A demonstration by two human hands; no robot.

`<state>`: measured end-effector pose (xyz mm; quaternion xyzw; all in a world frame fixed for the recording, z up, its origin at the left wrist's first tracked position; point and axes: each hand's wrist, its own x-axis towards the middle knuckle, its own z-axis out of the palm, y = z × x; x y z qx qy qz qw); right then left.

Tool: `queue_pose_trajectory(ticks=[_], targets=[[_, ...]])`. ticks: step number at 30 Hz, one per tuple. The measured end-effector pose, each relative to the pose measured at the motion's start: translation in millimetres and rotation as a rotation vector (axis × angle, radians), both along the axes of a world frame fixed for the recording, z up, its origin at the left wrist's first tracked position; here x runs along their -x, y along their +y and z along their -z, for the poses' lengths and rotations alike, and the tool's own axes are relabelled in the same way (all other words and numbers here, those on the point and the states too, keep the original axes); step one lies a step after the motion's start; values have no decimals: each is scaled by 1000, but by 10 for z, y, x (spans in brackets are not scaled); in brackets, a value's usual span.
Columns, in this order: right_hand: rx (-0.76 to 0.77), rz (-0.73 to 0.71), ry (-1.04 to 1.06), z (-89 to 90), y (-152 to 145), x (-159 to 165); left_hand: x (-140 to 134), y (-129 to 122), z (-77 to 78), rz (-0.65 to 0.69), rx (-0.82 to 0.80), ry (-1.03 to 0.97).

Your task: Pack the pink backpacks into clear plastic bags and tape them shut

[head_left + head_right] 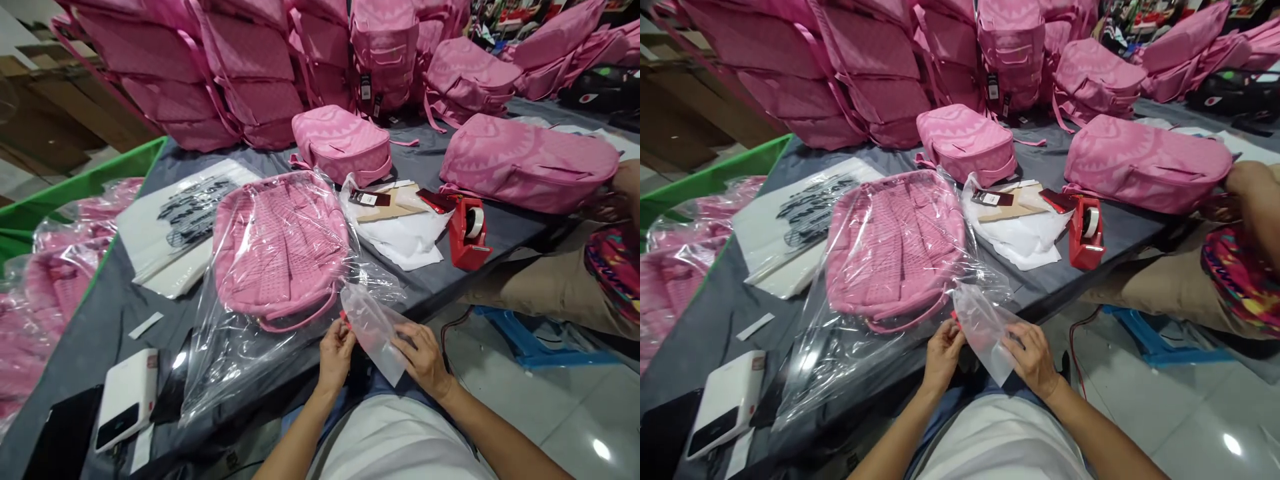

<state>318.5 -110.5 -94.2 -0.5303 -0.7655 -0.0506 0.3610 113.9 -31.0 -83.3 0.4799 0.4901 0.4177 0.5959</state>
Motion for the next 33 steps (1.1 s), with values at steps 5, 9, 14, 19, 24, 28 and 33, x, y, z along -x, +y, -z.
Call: queue_pose_trajectory(ticks=[5,9,14,19,24,28,33], targets=[[-15,-52,27,-62,44,-60,342,68,-76,213,-419,477],[61,-192,-113,-67,151,-160,596,281,-137,336,-1171,1017],[-80,-314,-81,25,197,-377,356,654,-286,953,-1562,1042],[-176,-270,-110,175,294,-603,67,820,-269,1153,-1485,976],[-67,-259,-147,364,416,-746,108,819,-139,1075,-1595,868],[-25,-332,-67,377,315,-603,41,782,-193,1031,-1661,893],[114,-159,121,338,49,-267,-247,724,-354,939,-1464,959]])
